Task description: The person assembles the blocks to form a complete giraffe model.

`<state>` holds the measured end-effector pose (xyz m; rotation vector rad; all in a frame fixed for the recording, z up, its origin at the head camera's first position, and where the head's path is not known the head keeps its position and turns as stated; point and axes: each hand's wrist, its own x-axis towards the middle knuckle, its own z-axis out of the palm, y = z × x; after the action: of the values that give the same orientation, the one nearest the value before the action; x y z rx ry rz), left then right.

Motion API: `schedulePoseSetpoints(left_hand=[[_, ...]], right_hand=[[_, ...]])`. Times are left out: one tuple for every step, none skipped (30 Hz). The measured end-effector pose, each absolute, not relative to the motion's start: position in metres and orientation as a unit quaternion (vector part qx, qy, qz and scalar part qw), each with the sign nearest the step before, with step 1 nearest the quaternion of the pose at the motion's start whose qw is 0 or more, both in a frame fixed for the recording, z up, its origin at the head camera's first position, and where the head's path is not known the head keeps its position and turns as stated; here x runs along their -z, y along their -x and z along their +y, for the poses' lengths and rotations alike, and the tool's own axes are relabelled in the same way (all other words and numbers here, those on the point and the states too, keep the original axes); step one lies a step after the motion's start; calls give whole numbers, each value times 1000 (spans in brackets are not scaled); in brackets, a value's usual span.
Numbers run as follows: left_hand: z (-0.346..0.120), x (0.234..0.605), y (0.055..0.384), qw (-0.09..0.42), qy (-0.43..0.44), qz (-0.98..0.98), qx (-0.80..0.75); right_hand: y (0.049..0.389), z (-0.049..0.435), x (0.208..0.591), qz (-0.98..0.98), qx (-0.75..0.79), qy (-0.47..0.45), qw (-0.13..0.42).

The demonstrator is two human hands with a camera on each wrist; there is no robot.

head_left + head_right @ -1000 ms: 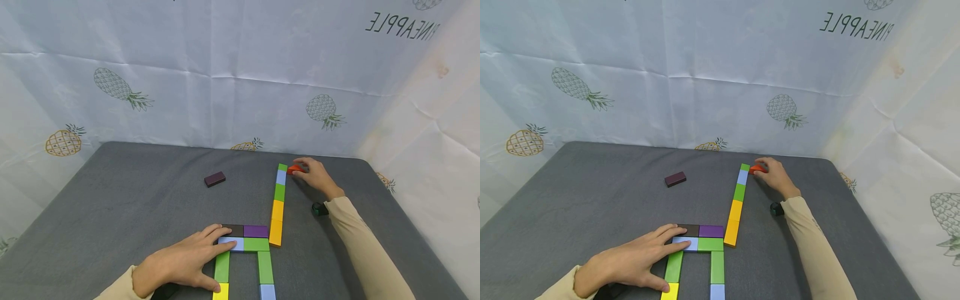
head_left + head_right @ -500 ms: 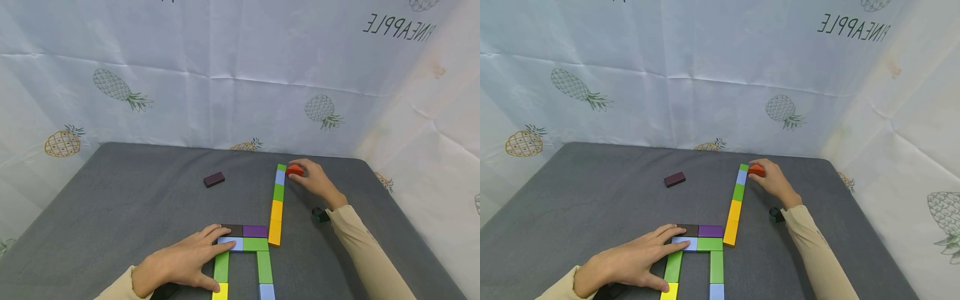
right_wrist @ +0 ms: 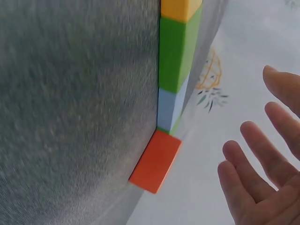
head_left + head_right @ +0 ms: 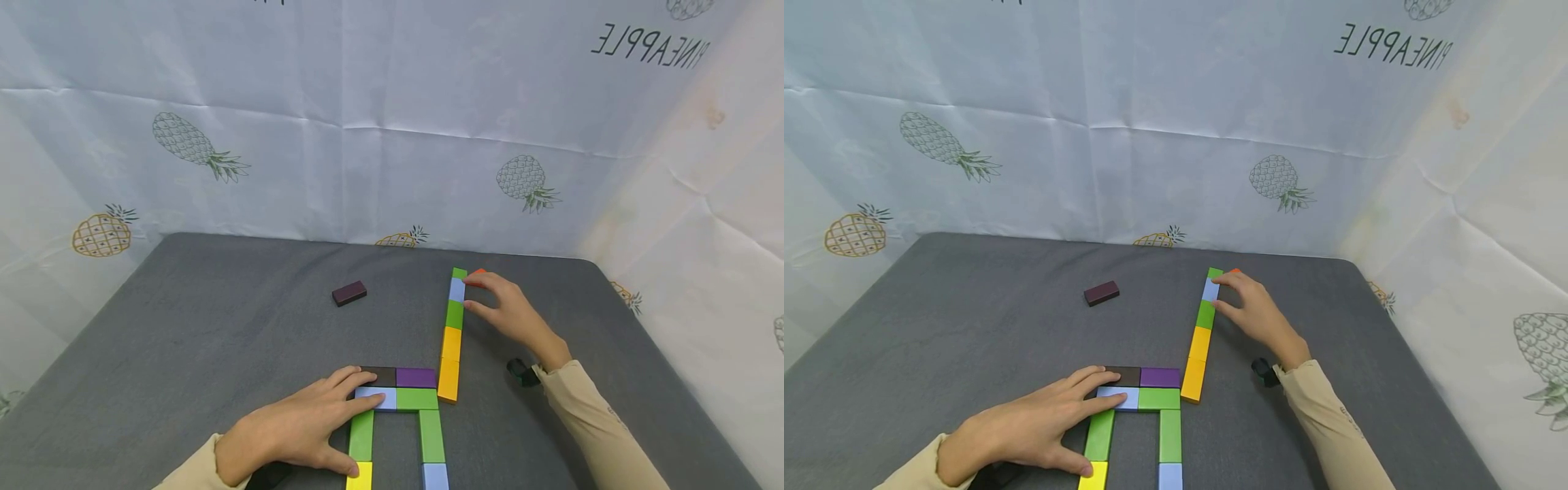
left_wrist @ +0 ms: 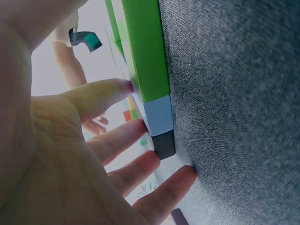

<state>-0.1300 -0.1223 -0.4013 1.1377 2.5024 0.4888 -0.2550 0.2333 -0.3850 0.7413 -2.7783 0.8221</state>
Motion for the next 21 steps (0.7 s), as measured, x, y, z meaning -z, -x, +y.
schedulePoseSetpoints(left_hand=[[-122, 401, 130, 174, -401, 883, -172], [-122, 402, 130, 174, -401, 883, -172], [-122, 402, 130, 174, -401, 883, -171], [-122, 402, 130, 174, -401, 883, -171], [-122, 402, 131, 173, -400, 883, -171], [-122, 402, 131, 173, -400, 883, -170], [-122, 402, 131, 174, -401, 883, -170], [-122, 402, 131, 174, -401, 883, -170], [-122, 402, 131, 174, -401, 883, -170], [-122, 402, 131, 174, -402, 883, -170], [-122, 402, 131, 174, -402, 883, -169], [-122, 402, 131, 173, -402, 883, -169], [-122, 402, 131, 173, -402, 883, -169], [-122, 402, 131, 173, -402, 883, -169], [-122, 402, 131, 172, -402, 883, -169], [-122, 402, 131, 172, -402, 883, -168], [-122, 402, 131, 173, -402, 884, -168], [-122, 401, 131, 173, -402, 883, -168], [-122, 401, 131, 174, -401, 883, -169], [-122, 401, 131, 174, -401, 884, -168], [-122, 401, 131, 174, -401, 884, -167]], right_hand=[[253, 232, 385, -926, -272, -250, 78], [251, 231, 385, -925, -270, -254, 80], [249, 230, 386, -926, -268, -255, 81], [246, 229, 386, -925, -266, -257, 81], [244, 228, 386, -925, -266, -259, 81], [242, 227, 386, -925, -265, -261, 80], [240, 226, 386, -924, -264, -263, 81], [237, 225, 386, -924, -263, -265, 82], [235, 224, 386, -924, -262, -267, 83], [233, 222, 386, -923, -260, -269, 84], [231, 221, 385, -923, -259, -272, 86], [228, 220, 385, -922, -258, -275, 88], [226, 219, 385, -921, -257, -278, 91], [224, 218, 385, -920, -256, -281, 92], [221, 217, 385, -919, -257, -284, 92], [219, 216, 385, -918, -257, -287, 93], [217, 215, 385, -917, -256, -290, 94], [214, 214, 385, -917, -256, -292, 94], [212, 213, 386, -917, -255, -293, 92], [210, 212, 386, -917, -256, -293, 90], [208, 211, 387, -917, -258, -292, 87]])
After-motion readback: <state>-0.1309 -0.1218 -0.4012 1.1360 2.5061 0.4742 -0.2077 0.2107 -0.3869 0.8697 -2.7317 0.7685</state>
